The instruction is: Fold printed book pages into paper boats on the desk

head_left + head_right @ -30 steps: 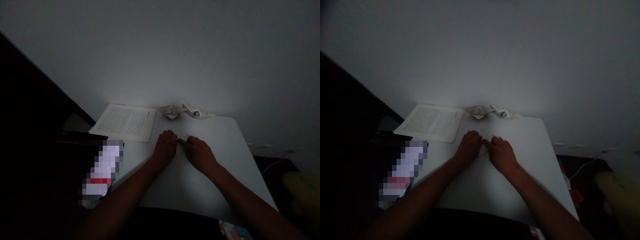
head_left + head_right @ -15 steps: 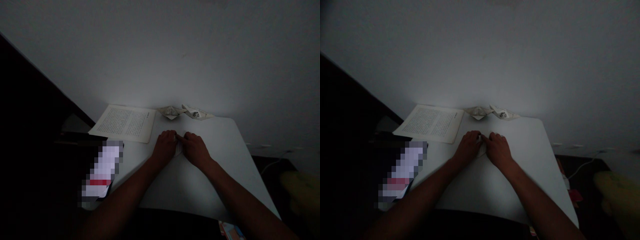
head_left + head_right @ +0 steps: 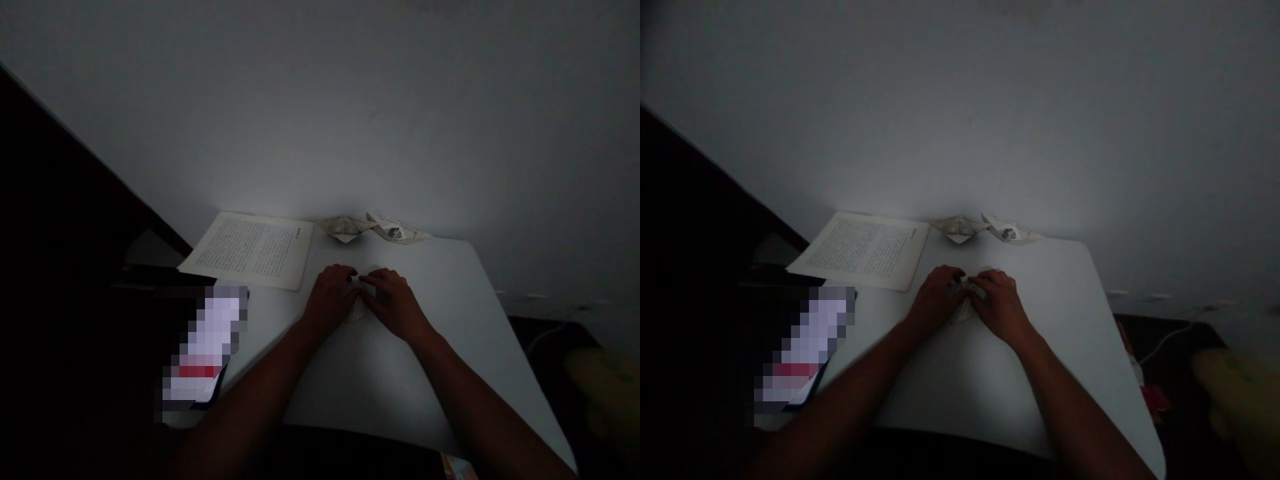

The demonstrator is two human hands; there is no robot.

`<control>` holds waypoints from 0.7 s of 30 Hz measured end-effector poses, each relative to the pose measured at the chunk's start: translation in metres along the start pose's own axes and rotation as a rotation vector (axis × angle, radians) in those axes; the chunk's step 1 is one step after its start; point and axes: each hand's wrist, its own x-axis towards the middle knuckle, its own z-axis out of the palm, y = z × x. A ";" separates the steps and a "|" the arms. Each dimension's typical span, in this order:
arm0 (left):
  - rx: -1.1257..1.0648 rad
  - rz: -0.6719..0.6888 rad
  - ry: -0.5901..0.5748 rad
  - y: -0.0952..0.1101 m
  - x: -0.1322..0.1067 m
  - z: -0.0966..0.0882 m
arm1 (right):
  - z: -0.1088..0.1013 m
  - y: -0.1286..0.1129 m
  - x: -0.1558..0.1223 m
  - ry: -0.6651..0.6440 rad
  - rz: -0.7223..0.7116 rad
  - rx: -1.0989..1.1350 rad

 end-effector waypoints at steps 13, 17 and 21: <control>-0.443 -0.017 0.107 0.005 0.005 -0.011 | -0.001 -0.005 0.000 0.138 0.194 0.506; -0.644 -0.140 0.098 0.010 0.004 -0.012 | -0.002 -0.013 -0.002 0.164 0.386 0.661; -0.678 -0.226 0.048 0.015 0.003 -0.014 | -0.007 -0.021 -0.003 0.211 0.400 0.649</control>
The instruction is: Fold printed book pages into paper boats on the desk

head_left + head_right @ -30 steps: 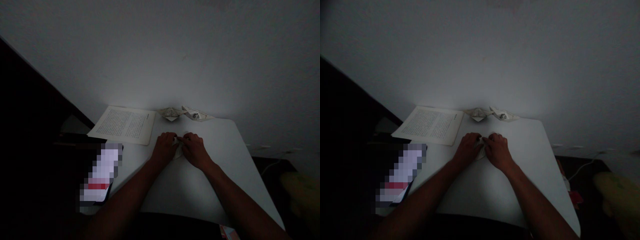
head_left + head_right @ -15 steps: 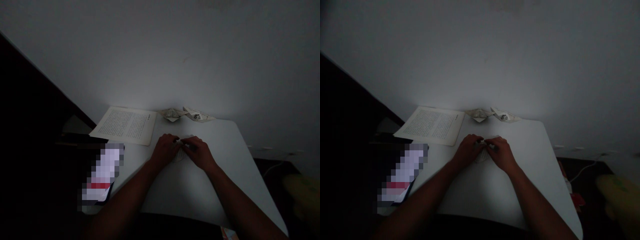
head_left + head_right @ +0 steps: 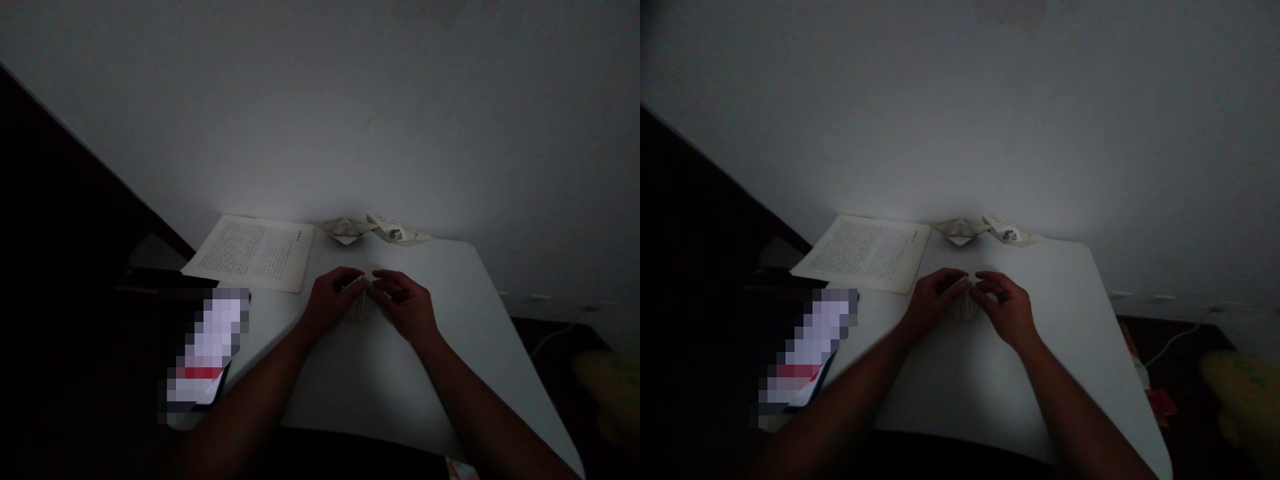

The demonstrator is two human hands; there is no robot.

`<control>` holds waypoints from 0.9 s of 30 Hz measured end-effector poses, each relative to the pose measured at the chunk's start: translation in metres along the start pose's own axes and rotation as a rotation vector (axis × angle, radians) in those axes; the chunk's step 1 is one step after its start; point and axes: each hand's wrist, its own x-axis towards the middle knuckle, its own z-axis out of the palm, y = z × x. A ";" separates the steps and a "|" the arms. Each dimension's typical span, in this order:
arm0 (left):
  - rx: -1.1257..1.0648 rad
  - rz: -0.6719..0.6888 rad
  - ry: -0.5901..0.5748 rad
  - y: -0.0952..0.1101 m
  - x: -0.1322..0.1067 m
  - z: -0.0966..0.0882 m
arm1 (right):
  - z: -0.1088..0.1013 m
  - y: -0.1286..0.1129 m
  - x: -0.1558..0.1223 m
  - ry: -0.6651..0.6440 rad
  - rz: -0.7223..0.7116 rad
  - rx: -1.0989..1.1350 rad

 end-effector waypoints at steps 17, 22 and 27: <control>-0.035 -0.041 0.159 -0.001 -0.002 0.008 | 0.003 0.005 0.003 -0.185 0.135 0.100; -0.123 -0.098 0.088 -0.007 0.001 0.010 | 0.001 0.011 0.006 -0.125 0.159 0.138; -0.205 -0.103 0.043 -0.004 -0.001 0.008 | -0.001 0.006 0.007 -0.082 0.210 0.235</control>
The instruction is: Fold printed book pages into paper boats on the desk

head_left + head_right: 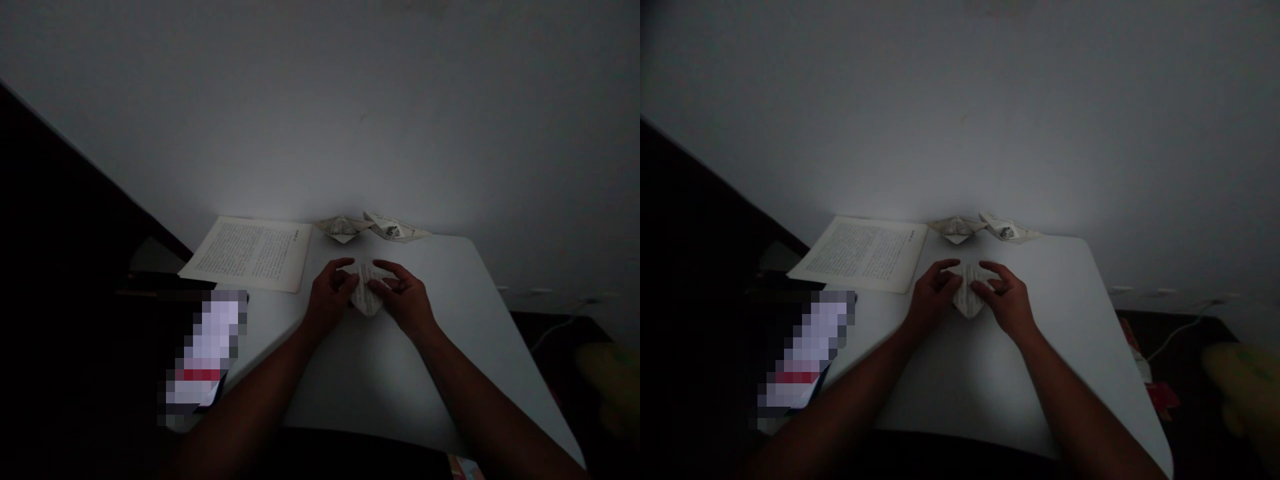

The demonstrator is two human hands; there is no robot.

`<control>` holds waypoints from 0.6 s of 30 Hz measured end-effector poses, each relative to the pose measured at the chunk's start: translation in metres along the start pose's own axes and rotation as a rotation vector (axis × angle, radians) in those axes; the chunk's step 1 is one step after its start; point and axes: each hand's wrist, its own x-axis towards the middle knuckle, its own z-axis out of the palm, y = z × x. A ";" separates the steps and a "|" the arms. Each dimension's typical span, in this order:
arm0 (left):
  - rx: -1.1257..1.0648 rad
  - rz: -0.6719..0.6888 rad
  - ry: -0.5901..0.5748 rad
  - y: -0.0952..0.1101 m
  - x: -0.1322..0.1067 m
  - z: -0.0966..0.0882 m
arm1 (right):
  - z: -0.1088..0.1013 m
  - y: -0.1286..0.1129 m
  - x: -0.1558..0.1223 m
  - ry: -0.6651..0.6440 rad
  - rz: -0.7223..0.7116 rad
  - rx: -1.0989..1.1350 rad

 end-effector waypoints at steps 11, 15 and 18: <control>0.020 -0.015 0.135 0.000 0.007 -0.006 | -0.006 -0.003 -0.004 0.008 -0.515 -0.367; 0.055 -0.022 0.130 0.003 0.006 -0.006 | -0.005 -0.006 -0.005 -0.034 -0.595 -0.501; 0.164 0.034 0.094 0.005 0.004 -0.007 | -0.004 -0.004 -0.004 -0.022 -0.599 -0.458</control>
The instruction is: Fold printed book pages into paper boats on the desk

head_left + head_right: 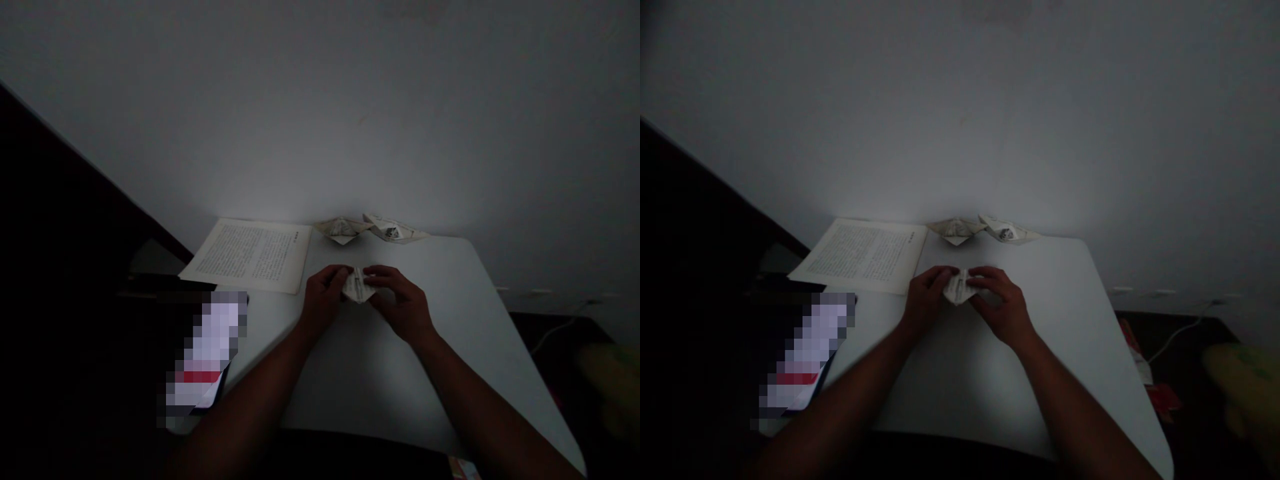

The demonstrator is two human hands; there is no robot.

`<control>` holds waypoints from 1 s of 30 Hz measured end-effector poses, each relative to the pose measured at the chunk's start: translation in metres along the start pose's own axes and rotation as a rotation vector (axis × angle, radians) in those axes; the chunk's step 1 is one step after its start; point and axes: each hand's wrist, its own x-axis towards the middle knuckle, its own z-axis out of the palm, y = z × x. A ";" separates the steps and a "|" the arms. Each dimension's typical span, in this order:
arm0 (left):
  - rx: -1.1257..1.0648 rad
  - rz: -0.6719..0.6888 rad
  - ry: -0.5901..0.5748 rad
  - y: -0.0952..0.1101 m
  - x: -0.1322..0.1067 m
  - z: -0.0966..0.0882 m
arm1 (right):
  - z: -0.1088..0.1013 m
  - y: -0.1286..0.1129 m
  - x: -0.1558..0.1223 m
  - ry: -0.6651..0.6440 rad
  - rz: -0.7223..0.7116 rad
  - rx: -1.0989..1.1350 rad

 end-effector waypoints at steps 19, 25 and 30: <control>0.005 0.057 -0.166 -0.002 -0.003 0.005 | 0.005 0.007 -0.003 -0.006 0.447 0.244; -0.035 0.020 -0.175 -0.004 -0.003 0.006 | 0.006 0.008 -0.004 -0.017 0.453 0.198; -0.048 0.006 -0.160 -0.003 -0.002 0.005 | 0.007 0.007 -0.004 0.013 0.438 0.204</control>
